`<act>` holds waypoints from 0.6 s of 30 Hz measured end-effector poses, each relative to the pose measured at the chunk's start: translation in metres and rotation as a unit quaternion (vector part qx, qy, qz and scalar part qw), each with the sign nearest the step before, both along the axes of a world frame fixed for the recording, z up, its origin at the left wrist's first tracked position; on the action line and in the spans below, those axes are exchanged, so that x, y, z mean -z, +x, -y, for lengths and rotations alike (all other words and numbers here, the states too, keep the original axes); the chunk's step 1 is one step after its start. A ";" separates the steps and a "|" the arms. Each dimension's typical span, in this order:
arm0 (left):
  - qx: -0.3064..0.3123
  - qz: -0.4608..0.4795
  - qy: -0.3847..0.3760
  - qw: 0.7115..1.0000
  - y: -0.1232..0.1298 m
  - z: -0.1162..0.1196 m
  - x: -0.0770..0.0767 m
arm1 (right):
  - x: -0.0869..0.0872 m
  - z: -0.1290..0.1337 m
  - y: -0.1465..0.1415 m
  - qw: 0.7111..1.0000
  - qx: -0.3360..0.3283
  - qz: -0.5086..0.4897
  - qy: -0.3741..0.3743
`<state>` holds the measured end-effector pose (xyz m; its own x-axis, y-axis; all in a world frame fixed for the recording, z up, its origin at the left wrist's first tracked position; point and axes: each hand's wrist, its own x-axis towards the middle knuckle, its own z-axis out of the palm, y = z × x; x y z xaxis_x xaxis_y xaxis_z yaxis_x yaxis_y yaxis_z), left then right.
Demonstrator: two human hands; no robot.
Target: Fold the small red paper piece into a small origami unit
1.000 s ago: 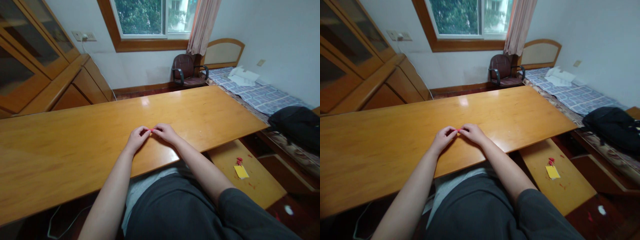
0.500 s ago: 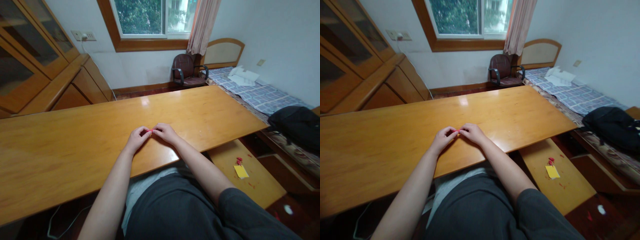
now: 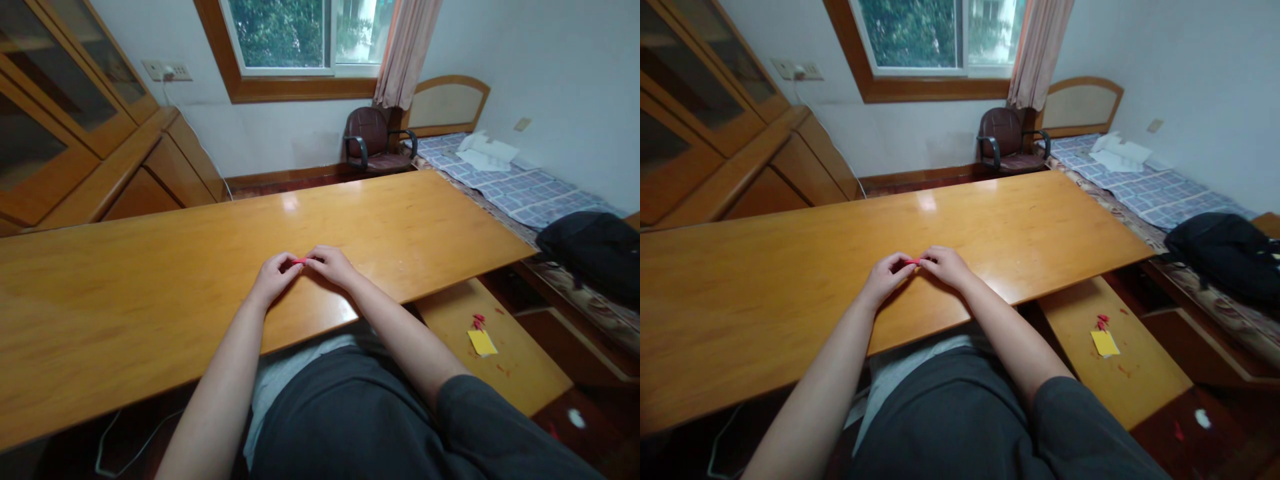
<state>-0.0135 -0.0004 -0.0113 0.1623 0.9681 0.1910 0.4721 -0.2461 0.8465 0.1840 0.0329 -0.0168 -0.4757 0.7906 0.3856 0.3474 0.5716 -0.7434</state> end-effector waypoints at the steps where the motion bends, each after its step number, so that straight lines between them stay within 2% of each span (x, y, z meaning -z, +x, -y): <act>1: 0.000 0.002 -0.001 1.000 0.000 0.000 0.000 | 0.000 0.000 0.000 1.000 0.002 0.000 -0.003; 10: 0.015 0.054 -0.021 0.998 -0.002 0.000 0.002 | 0.000 0.000 0.001 0.999 0.017 -0.021 -0.043; 18: 0.017 0.058 -0.019 0.998 -0.003 0.000 0.002 | -0.003 0.001 0.002 0.997 0.009 -0.029 -0.068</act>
<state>-0.0168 -0.0008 -0.0131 0.1744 0.9693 0.1731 0.3630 -0.2267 0.9038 0.1861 0.0315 -0.0140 -0.4405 0.8456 0.3014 0.3102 0.4584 -0.8328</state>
